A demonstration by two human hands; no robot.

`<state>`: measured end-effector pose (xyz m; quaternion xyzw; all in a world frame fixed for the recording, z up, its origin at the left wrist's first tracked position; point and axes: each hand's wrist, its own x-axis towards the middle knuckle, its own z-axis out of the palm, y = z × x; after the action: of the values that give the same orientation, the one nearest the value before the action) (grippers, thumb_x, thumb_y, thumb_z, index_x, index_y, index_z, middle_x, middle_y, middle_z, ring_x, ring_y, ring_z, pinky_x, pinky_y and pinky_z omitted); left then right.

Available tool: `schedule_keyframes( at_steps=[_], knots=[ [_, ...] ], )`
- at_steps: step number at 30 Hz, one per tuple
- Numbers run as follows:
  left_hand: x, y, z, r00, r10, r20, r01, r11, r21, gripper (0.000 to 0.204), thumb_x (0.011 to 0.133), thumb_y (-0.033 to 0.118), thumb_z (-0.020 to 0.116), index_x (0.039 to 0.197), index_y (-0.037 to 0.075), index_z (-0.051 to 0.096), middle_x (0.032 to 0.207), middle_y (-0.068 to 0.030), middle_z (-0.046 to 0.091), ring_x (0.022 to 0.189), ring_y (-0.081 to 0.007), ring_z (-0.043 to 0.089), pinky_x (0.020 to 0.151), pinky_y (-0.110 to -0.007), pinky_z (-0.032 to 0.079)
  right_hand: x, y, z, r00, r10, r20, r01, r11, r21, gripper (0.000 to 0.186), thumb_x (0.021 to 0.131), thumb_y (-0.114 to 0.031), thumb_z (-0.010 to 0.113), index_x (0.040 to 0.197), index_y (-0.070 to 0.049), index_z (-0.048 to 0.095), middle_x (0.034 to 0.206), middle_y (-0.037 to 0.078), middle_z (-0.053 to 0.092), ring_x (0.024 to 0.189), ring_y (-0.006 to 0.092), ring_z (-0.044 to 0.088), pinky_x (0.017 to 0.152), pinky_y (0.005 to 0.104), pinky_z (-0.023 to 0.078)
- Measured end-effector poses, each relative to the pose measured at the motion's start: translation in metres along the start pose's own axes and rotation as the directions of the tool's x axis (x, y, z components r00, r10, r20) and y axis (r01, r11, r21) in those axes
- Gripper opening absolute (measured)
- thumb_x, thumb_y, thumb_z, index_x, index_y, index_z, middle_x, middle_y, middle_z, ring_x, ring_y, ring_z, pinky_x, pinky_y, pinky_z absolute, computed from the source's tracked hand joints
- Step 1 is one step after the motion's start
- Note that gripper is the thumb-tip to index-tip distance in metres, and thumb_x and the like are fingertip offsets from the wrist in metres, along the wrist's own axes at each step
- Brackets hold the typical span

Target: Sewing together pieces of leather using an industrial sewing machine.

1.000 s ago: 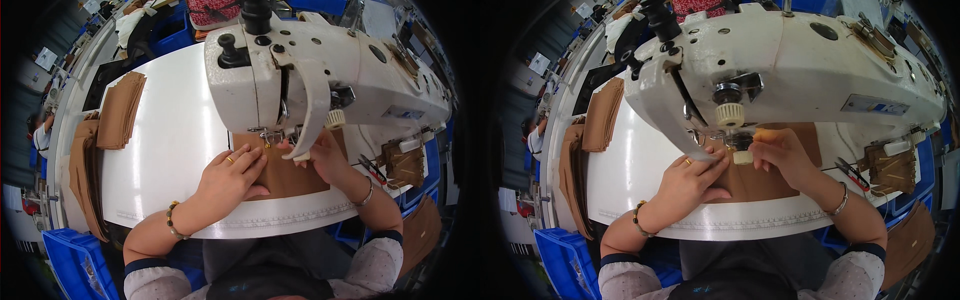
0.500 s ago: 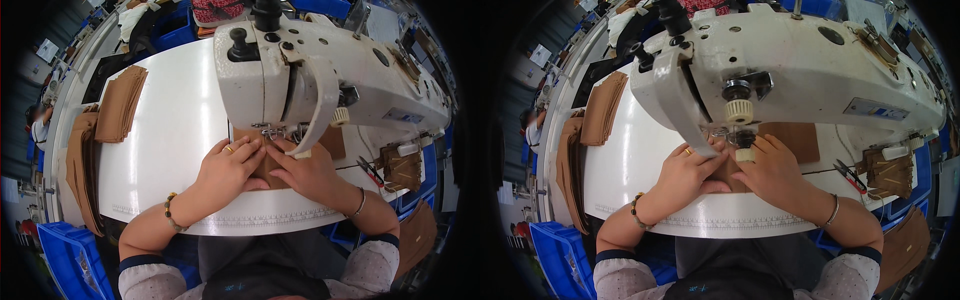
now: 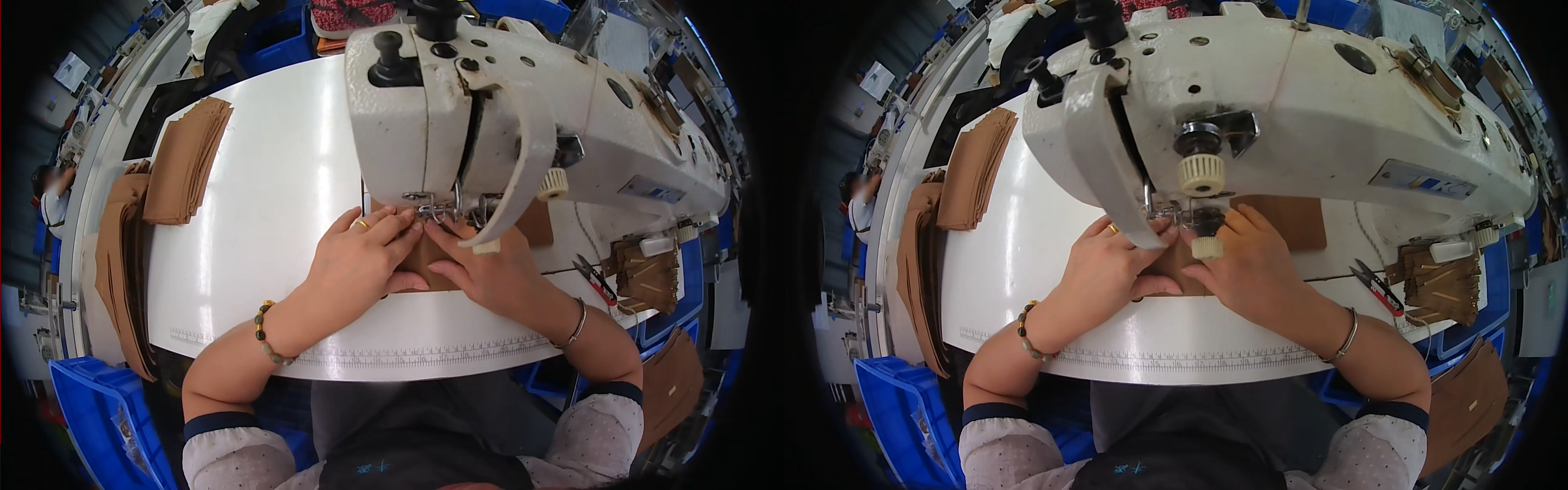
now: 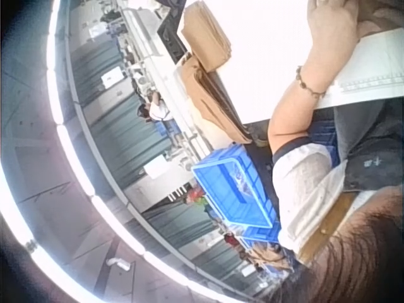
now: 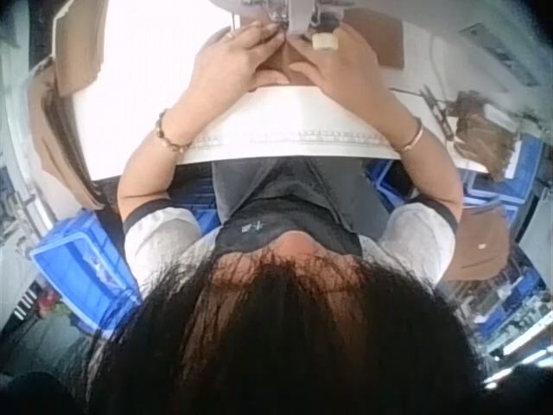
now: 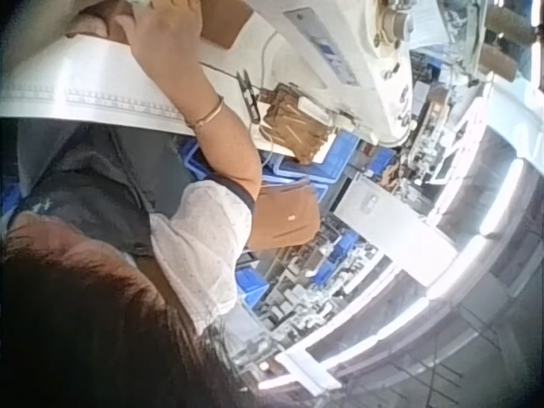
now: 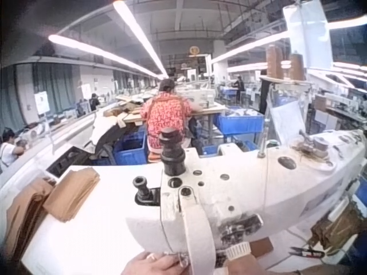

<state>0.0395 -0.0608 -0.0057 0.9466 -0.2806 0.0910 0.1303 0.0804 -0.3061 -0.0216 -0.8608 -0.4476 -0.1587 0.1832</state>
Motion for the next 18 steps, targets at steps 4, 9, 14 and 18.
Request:
schedule_keyframes(
  at_steps=[4,9,14,18],
  knots=[
    [0.002,-0.001,0.001,1.0,0.014,-0.013,-0.014,1.0,0.007,0.071,0.086,0.054,0.074,0.136,0.005,0.071,0.143,-0.0085,0.069,0.135,-0.027,0.064,0.112,-0.049,0.051,0.0,0.002,0.001,1.0,-0.001,0.005,0.001,1.0,0.006,0.051,0.085,-0.036,0.084,0.126,-0.006,0.077,0.095,0.016,0.071,0.104,0.0367,0.069,0.111,0.0504,0.05],
    [0.003,-0.002,0.001,0.996,0.029,-0.084,-0.027,0.999,0.018,0.07,0.079,0.053,0.081,0.13,0.006,0.074,0.13,-0.0086,0.075,0.123,-0.0276,0.07,0.112,-0.043,0.051,0.002,0.002,0.0,1.0,-0.009,-0.003,0.009,1.0,0.015,0.05,0.085,-0.036,0.084,0.125,-0.005,0.077,0.093,0.016,0.071,0.103,0.0362,0.069,0.111,0.0511,0.05],
    [0.003,-0.005,0.002,1.0,0.017,-0.014,-0.017,1.0,-0.007,0.072,0.087,0.056,0.073,0.136,0.003,0.071,0.143,-0.0101,0.068,0.136,-0.0279,0.063,0.112,-0.048,0.05,0.006,0.004,-0.001,1.0,-0.002,0.011,0.001,1.0,0.018,0.05,0.085,-0.036,0.084,0.124,-0.006,0.078,0.093,0.015,0.071,0.103,0.0351,0.069,0.111,0.0518,0.05],
    [0.001,-0.002,0.004,0.999,0.026,-0.025,-0.026,0.999,0.021,0.071,0.089,0.055,0.072,0.136,0.001,0.071,0.142,-0.0119,0.068,0.136,-0.0291,0.062,0.112,-0.047,0.05,0.007,-0.003,-0.011,0.999,-0.037,0.018,0.038,0.999,-0.029,0.043,0.085,-0.038,0.085,0.115,-0.008,0.079,0.091,0.013,0.071,0.101,0.0341,0.07,0.107,0.0498,0.052]
  ],
)
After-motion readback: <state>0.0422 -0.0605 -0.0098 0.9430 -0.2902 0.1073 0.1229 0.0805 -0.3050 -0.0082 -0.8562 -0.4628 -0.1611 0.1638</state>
